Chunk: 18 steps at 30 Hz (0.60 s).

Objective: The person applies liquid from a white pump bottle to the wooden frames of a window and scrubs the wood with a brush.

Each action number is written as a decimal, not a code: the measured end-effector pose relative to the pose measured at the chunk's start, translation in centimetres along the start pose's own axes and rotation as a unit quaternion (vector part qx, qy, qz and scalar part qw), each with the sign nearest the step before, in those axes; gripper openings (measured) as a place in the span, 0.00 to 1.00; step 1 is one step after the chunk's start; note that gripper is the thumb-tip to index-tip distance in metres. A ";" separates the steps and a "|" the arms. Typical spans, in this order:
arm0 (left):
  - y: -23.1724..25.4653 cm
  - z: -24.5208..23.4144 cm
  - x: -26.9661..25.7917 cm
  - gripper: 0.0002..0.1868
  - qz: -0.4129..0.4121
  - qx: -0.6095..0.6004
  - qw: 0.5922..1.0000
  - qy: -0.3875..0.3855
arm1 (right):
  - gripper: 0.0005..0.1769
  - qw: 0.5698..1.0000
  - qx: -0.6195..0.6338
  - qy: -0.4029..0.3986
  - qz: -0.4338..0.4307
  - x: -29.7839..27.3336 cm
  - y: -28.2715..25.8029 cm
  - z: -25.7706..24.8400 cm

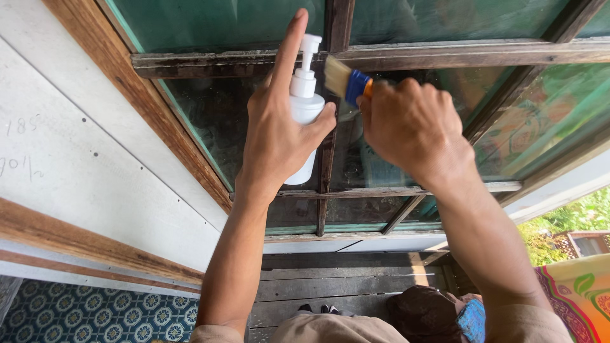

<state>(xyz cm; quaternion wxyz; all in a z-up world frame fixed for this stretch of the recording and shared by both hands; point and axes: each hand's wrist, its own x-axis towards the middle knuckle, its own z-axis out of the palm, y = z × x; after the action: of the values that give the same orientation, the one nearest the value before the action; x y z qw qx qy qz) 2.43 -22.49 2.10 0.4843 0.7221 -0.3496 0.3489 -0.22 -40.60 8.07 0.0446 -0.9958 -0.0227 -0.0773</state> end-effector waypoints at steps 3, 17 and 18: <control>-0.3 0.6 0.7 0.47 -0.027 -0.003 0.999 -0.024 | 0.27 0.999 -0.012 -0.006 -0.035 -0.3 0.0 0.9; -0.6 -1.4 -1.1 0.47 -0.012 -0.013 0.999 -0.027 | 0.21 0.997 0.048 0.037 -0.053 0.5 1.0 2.8; -0.7 -1.6 -1.2 0.47 -0.014 -0.020 0.999 -0.027 | 0.21 0.997 0.048 0.036 -0.052 0.6 1.1 2.9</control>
<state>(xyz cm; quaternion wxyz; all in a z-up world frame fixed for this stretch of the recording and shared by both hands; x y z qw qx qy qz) 2.09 -20.61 1.21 0.4938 0.7261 -0.3598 0.3155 0.88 -41.43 5.22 0.0889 -0.9865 -0.0767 -0.1144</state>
